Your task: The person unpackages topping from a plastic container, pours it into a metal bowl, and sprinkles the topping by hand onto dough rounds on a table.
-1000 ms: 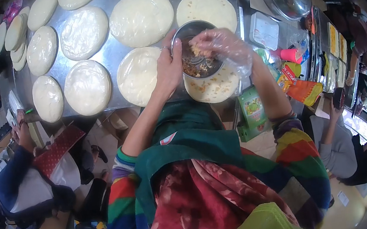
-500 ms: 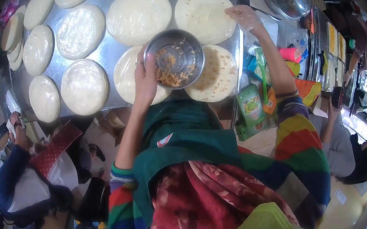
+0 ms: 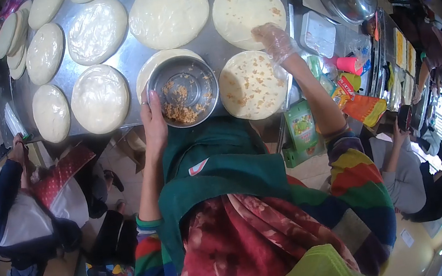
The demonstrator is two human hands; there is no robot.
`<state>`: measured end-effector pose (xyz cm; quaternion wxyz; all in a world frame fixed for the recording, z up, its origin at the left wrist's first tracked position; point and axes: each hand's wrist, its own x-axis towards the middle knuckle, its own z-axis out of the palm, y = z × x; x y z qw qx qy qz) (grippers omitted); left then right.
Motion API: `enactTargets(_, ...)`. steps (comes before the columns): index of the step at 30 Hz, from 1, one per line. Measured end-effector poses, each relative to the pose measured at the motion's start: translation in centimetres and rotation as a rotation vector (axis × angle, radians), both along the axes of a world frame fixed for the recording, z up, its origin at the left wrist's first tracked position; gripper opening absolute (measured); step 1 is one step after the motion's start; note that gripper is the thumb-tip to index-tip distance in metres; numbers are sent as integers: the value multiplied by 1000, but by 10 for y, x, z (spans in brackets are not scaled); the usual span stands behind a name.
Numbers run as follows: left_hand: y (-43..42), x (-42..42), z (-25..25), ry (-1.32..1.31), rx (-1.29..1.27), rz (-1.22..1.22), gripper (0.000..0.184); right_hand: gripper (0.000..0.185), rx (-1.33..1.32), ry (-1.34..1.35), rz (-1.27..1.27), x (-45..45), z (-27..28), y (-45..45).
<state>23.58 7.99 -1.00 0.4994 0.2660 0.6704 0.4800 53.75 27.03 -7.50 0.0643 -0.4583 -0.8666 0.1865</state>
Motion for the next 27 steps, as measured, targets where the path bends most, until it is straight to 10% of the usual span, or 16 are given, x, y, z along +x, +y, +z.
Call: enactTargets(27,-25,-4,-3,-6,10,44,47,25,-245,329,38,-65,-4,53)
